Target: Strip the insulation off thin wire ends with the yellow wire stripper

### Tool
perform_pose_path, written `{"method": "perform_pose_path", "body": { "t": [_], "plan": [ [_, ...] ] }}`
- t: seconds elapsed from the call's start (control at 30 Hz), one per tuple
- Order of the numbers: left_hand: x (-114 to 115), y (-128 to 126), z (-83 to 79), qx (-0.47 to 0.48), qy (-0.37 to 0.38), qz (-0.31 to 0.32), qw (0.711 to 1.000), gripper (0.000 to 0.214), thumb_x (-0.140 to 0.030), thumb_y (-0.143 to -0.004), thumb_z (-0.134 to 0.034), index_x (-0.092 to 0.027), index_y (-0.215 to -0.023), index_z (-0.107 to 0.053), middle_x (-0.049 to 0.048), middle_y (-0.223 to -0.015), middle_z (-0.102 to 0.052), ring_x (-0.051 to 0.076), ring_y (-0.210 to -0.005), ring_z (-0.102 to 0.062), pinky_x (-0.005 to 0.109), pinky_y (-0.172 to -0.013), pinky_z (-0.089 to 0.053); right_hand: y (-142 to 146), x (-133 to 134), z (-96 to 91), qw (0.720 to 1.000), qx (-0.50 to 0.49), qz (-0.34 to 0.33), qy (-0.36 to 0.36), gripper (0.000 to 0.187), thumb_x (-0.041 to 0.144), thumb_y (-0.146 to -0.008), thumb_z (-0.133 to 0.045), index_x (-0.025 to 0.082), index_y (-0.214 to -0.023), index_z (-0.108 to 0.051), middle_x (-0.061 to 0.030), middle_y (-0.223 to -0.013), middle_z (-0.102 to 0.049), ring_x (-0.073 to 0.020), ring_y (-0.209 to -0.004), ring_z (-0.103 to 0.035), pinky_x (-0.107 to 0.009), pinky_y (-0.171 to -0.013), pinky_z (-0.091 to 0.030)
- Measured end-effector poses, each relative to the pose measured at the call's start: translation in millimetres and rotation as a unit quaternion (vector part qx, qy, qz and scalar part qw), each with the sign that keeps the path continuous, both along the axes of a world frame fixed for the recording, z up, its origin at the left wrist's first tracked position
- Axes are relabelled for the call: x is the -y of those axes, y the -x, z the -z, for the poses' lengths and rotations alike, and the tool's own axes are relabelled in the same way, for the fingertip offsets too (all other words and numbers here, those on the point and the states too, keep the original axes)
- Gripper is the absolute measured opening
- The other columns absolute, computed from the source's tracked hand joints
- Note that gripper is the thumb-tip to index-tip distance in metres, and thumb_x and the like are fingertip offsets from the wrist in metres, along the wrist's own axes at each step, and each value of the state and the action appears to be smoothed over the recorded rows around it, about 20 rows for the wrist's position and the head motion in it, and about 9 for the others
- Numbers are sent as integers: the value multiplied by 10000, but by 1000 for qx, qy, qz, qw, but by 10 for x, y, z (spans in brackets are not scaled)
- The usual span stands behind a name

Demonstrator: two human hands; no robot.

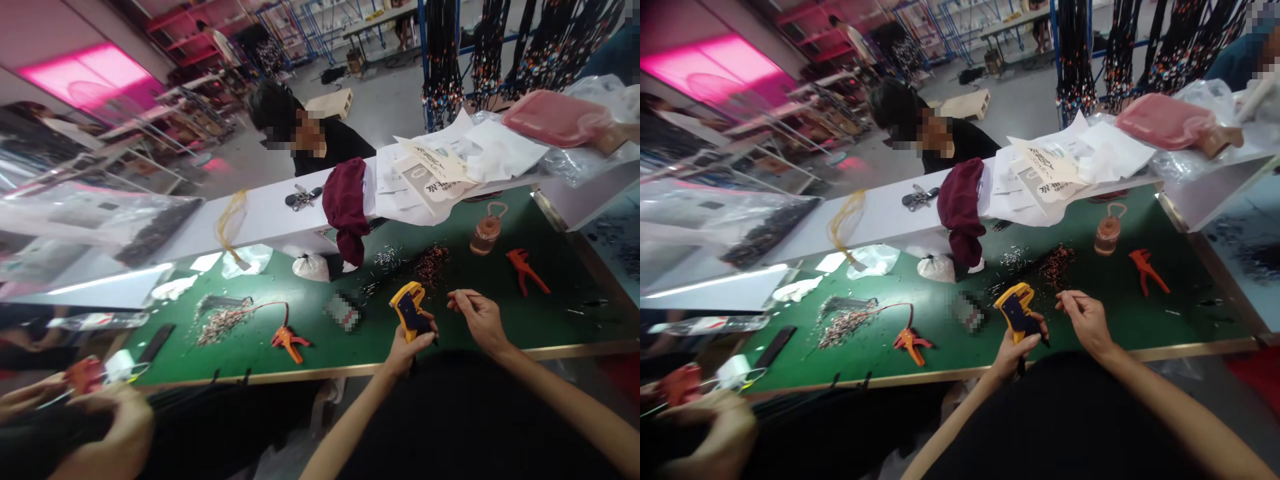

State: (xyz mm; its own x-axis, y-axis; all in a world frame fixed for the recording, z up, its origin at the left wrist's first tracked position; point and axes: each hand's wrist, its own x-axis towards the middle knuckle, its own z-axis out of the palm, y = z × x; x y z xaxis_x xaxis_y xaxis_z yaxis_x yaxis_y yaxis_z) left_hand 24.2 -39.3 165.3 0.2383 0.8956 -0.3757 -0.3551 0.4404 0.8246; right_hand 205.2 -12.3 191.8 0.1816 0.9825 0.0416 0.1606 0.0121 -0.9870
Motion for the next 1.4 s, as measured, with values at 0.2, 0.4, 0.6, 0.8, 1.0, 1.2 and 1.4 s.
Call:
{"method": "perform_pose_path", "body": {
  "t": [0.2, 0.4, 0.6, 0.8, 1.0, 1.2, 1.4],
  "plan": [
    [-25, -24, -51, -61, 9, -18, 998, 486, -379, -576, -925, -157, -962, -730, 30, -836, -718, 170, -776, -639, 306, -764, -520, -26, -37, -40, 984, 127, -53, -115, 321, 430, -946, -568, 265, -773, -782, -48, -718, -782, -221, -677, -713, -379, -714, -505],
    [-49, -4, 7, -66, -11, 1, 998, 467, -415, -587, -912, -155, -932, -735, 28, -814, -703, 171, -760, -620, 315, -764, -516, 136, -14, -33, 976, 146, -79, -140, 310, 358, -960, -539, 260, -807, -790, -45, -711, -785, -202, -633, -701, -359, -674, -480],
    [-80, 26, 46, -72, -13, 18, 997, 450, -456, -594, -891, -152, -890, -739, 31, -784, -687, 177, -737, -602, 327, -747, -521, 218, 20, -29, 977, 138, -95, -134, 321, 372, -964, -537, 257, -806, -792, -49, -745, -798, -197, -639, -698, -360, -673, -465],
    [-120, 43, 30, -72, -22, 15, 997, 407, -446, -602, -884, -153, -845, -740, 24, -753, -680, 171, -718, -595, 315, -732, -518, 227, 34, -10, 975, 148, -91, -139, 307, 350, -964, -540, 253, -817, -790, -49, -746, -797, -190, -626, -688, -356, -661, -439],
    [-159, 41, 7, -74, -19, 20, 997, 384, -432, -596, -882, -154, -815, -733, 31, -737, -686, 185, -701, -611, 334, -720, -531, 233, 33, -15, 976, 144, -99, -133, 297, 351, -961, -542, 255, -825, -788, -51, -763, -800, -194, -639, -688, -361, -674, -447],
    [-155, 17, 24, -73, -14, -8, 997, 389, -418, -584, -888, -154, -820, -727, 29, -758, -688, 179, -709, -612, 329, -719, -527, 224, 14, -5, 972, 164, -96, -138, 316, 376, -968, -543, 262, -810, -791, -48, -751, -798, -192, -632, -682, -365, -671, -437],
    [-165, -3, 9, -98, -22, 4, 995, 399, -500, -617, -856, -160, -699, -664, -6, -587, -620, 138, -567, -555, 287, -598, -479, 211, -2, -17, 964, 186, -107, -155, 323, 361, -983, -527, 252, -816, -781, -41, -742, -798, -183, -624, -688, -354, -657, -427]
  ]
}}
